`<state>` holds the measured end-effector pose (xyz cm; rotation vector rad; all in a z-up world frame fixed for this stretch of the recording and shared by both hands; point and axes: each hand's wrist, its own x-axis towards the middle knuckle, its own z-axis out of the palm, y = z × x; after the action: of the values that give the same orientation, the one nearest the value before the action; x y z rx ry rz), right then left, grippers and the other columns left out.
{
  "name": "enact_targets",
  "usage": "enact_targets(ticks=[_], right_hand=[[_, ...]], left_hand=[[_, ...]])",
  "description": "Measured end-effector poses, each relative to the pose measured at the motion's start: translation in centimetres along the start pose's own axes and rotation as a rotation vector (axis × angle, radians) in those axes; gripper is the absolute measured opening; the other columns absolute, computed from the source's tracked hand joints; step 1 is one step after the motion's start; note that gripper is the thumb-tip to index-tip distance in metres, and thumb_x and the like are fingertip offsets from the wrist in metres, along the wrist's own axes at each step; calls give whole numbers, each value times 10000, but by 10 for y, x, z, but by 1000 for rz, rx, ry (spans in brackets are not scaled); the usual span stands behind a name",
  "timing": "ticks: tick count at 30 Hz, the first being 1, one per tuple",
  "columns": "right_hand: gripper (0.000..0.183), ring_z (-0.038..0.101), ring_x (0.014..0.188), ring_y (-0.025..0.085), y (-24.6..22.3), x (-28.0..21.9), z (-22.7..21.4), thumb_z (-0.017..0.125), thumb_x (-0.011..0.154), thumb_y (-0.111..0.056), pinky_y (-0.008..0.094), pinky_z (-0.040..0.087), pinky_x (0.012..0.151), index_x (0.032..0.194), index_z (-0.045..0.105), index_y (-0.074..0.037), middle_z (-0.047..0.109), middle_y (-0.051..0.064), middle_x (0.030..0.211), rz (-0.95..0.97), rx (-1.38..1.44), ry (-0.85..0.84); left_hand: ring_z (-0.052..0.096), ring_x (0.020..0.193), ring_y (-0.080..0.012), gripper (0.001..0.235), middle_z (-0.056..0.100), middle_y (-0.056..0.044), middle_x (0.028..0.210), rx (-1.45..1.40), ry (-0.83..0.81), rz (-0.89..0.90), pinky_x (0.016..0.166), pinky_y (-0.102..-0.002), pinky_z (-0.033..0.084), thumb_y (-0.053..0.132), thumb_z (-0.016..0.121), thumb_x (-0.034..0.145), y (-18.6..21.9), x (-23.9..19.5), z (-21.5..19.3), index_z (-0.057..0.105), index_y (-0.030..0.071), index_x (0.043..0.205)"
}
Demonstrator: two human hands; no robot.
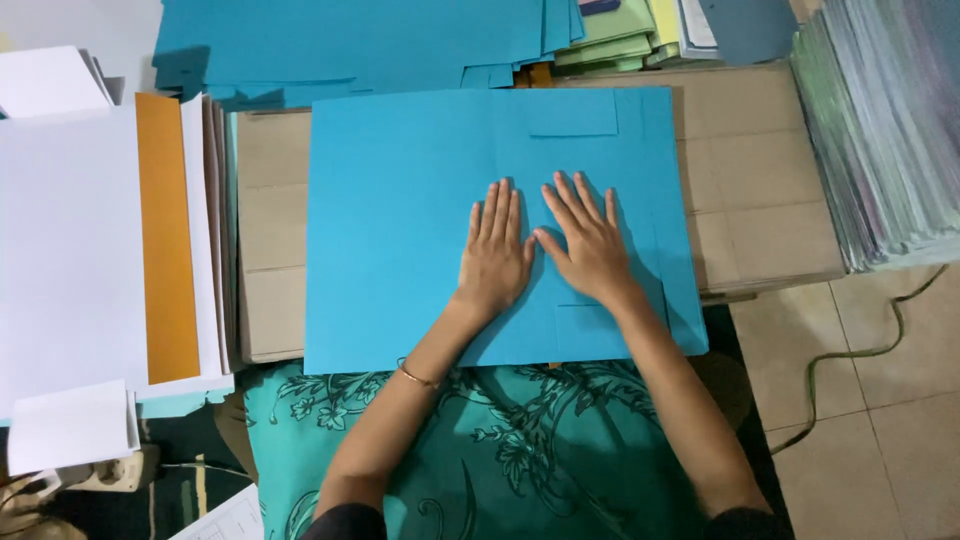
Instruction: The person folds a stack of blue paper sheets in half by hand. They smooth the crease with their hands, flip the folded stack over, and repeat the folding process.
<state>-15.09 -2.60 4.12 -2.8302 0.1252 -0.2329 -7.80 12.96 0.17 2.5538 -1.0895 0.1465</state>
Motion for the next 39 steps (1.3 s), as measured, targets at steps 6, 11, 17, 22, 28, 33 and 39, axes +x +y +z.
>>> enact_targets(ticks=[6, 11, 17, 22, 28, 33, 39], right_hand=[[567, 269, 1561, 358, -2, -1, -2, 516, 1101, -420, 710, 135, 1210, 1616, 439, -195, 322, 89, 1706, -13, 9, 38], [559, 269, 1562, 355, -2, -1, -1, 514, 1106, -422, 705, 122, 1212, 1612, 448, -194, 321, 97, 1706, -20, 21, 51], [563, 260, 1574, 334, -3, -1, -3, 480, 1115, -427, 669, 126, 1241, 1612, 430, -167, 342, 97, 1693, -42, 17, 67], [586, 246, 1588, 304, -4, 1, -3, 450, 1115, -447, 592, 133, 1279, 1621, 395, -156, 287, 118, 1707, -18, 4, 69], [766, 100, 1606, 315, 1, 14, 4, 350, 1079, -615, 602, 65, 1271, 1668, 259, -135, 161, 109, 1736, 179, -85, 31], [772, 21, 1617, 315, 15, 34, 15, 343, 1096, -637, 705, 26, 1240, 1698, 184, -181, 67, 81, 1754, 162, -142, 50], [793, 1, 1619, 328, 10, 40, 12, 358, 1087, -632, 702, 19, 1236, 1697, 127, -182, 42, 96, 1758, 196, -132, 27]], left_hand=[[159, 1600, -292, 673, 182, -171, 1713, 24, 90, -71, 1296, -500, 108, 379, 397, 1064, -16, 44, 19, 268, 22, 1620], [162, 1602, -300, 701, 175, -171, 1714, 40, 128, -107, 1298, -509, 133, 427, 406, 1078, -27, 77, 33, 248, 23, 1629], [138, 1605, -280, 668, 152, -145, 1716, 79, 149, -112, 1314, -494, 131, 417, 380, 1117, -39, 108, 33, 218, 31, 1637], [109, 1604, -260, 636, 129, -121, 1717, 102, 136, -123, 1319, -480, 146, 402, 362, 1149, -40, 116, 30, 203, 34, 1643], [106, 1603, -244, 631, 129, -108, 1718, 82, 135, -137, 1321, -482, 142, 406, 353, 1146, -39, 116, 28, 204, 47, 1644], [67, 1600, -239, 636, 89, -106, 1721, 135, 84, -144, 1318, -477, 105, 424, 304, 1153, -37, 115, 21, 167, 55, 1652], [53, 1603, -241, 644, 78, -110, 1724, 107, 94, -143, 1316, -489, 82, 423, 287, 1142, -41, 117, 33, 155, 52, 1652]])
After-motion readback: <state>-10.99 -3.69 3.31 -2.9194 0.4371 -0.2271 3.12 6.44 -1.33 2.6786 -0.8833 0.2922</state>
